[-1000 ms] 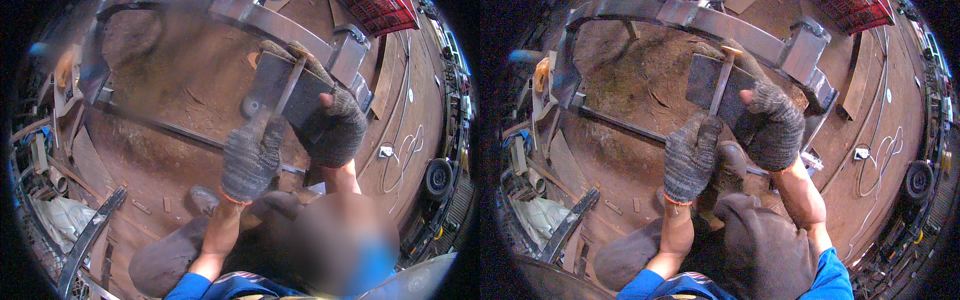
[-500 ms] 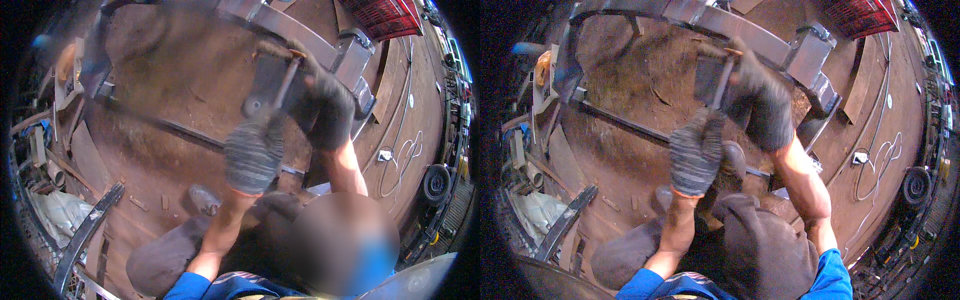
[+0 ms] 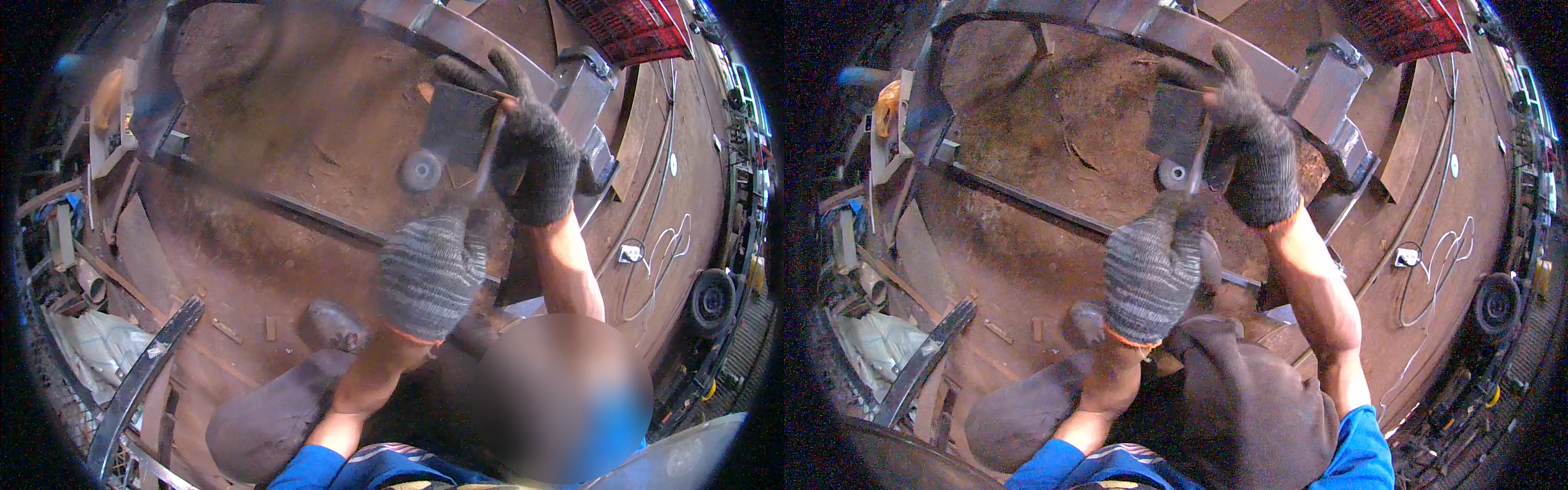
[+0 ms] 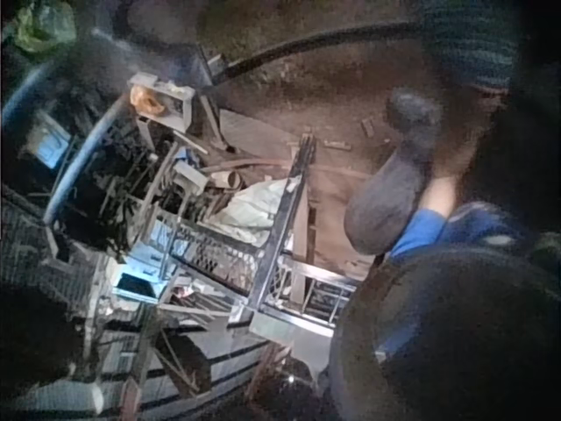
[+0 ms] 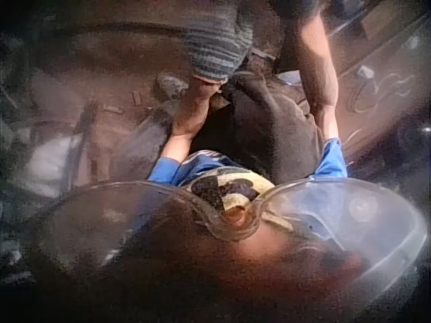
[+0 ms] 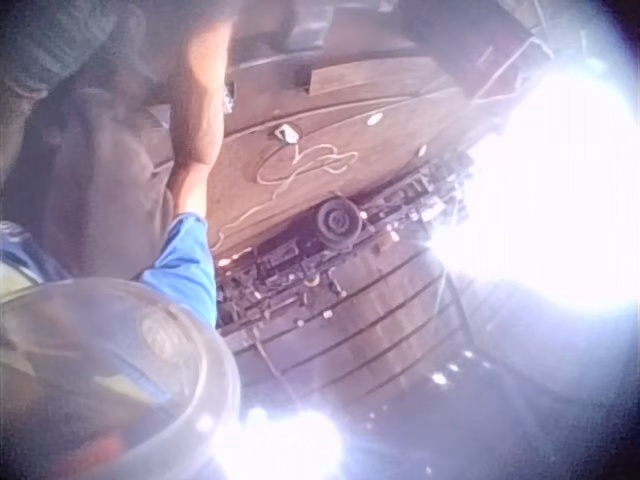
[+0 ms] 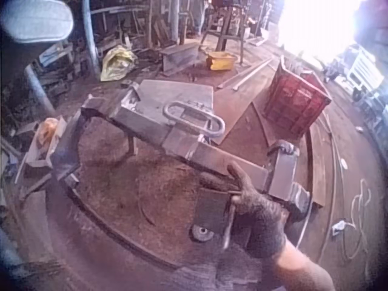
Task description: The person kneels on the workshop floor and uses a hammer to strike a metal rod held against a grinding wheel, then flips the rod to work the other side. The person repeats this process on a second metal rod, striking each end against the wheel to sharpen or shape it.
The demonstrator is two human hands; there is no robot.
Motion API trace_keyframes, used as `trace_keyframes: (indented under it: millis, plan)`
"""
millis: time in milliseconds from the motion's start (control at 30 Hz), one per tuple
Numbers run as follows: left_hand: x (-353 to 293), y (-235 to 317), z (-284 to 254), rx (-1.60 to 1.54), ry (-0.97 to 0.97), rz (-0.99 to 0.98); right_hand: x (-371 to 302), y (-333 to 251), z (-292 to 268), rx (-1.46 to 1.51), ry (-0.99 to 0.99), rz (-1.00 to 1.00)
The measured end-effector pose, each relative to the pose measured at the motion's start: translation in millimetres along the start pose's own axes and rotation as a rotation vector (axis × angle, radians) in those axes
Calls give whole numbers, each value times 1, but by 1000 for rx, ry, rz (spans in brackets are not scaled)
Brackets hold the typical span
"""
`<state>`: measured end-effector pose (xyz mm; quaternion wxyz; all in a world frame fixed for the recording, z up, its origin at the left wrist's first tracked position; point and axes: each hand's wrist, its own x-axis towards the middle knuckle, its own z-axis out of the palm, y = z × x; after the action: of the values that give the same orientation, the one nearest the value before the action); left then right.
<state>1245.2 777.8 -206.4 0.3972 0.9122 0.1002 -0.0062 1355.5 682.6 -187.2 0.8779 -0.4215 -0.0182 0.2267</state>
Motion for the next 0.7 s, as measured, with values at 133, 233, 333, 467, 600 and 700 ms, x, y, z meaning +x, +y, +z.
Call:
trace_keyframes:
  millis: [133, 233, 333, 467, 600, 700]
  plan:
    - [6, -29, -8, -707, -45, -140, 3, -2, 8, 81, 6, -11]
    - [17, -43, -31, -1071, -113, -305, -12, -10, -8, 3, 22, -12]
    - [22, -51, -40, -1187, -136, -287, -22, 3, -12, -120, 69, -16]
    - [24, -54, -39, -1192, -180, -210, -33, 22, -35, -470, -201, 242]
    - [20, -66, -41, -1051, -80, -94, -57, 48, -7, -697, -283, 409]
    - [21, -64, -43, -1259, -136, -136, -69, 63, -11, -775, -438, 287]
